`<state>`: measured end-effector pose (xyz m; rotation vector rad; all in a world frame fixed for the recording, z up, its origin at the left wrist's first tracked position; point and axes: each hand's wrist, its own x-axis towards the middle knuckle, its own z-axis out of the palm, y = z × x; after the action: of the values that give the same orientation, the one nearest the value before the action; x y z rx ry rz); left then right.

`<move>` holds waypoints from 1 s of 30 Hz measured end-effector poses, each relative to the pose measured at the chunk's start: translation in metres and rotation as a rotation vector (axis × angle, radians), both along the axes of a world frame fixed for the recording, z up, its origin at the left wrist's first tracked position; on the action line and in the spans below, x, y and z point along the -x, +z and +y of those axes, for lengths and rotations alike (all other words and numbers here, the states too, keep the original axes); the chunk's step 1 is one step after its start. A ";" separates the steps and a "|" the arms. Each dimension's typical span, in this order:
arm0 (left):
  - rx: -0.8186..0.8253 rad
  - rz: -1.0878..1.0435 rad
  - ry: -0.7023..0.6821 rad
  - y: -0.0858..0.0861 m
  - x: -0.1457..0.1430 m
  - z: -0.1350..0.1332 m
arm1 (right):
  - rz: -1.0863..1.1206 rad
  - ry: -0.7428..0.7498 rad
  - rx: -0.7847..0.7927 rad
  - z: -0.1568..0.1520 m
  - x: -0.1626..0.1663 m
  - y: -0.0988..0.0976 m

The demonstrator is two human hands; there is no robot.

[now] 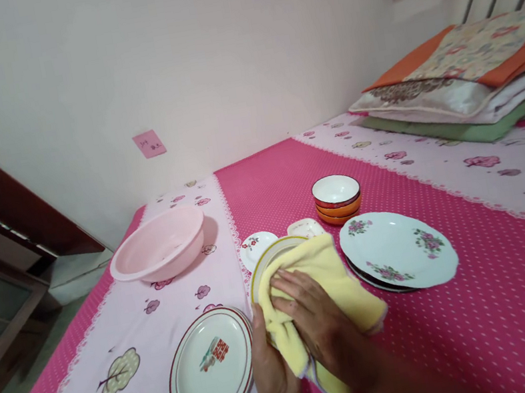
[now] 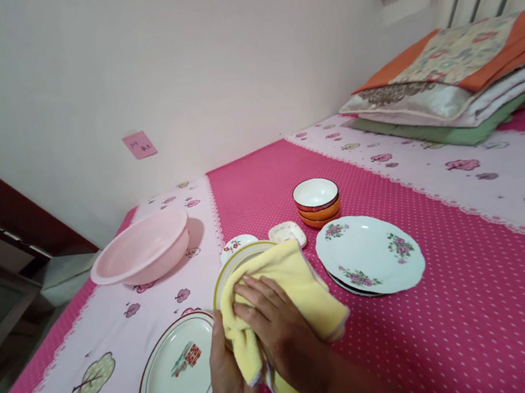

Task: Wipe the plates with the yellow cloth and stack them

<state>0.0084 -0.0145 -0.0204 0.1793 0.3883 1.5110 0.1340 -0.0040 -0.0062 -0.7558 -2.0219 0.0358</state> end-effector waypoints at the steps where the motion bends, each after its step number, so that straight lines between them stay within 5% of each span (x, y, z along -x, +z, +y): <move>1: 0.002 0.020 -0.004 0.002 -0.003 0.000 | -0.005 -0.023 -0.015 0.003 -0.002 0.000; 8: -0.073 0.292 -0.084 0.012 -0.006 -0.006 | -0.052 -0.116 -0.110 0.016 -0.018 0.017; 14: -0.054 0.479 -0.156 0.013 0.007 -0.010 | -0.019 -0.170 -0.009 0.026 -0.037 0.028; 23: -0.033 0.288 0.011 0.013 0.026 -0.010 | 0.320 -0.093 0.700 0.035 -0.051 0.029; 30: 0.002 0.070 0.173 0.013 0.026 -0.002 | 0.807 0.087 1.058 0.039 -0.028 0.012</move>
<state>-0.0175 -0.0166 -0.0076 0.2016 0.4711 1.6781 0.1624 0.0345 0.0059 -1.0405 -1.1406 1.3174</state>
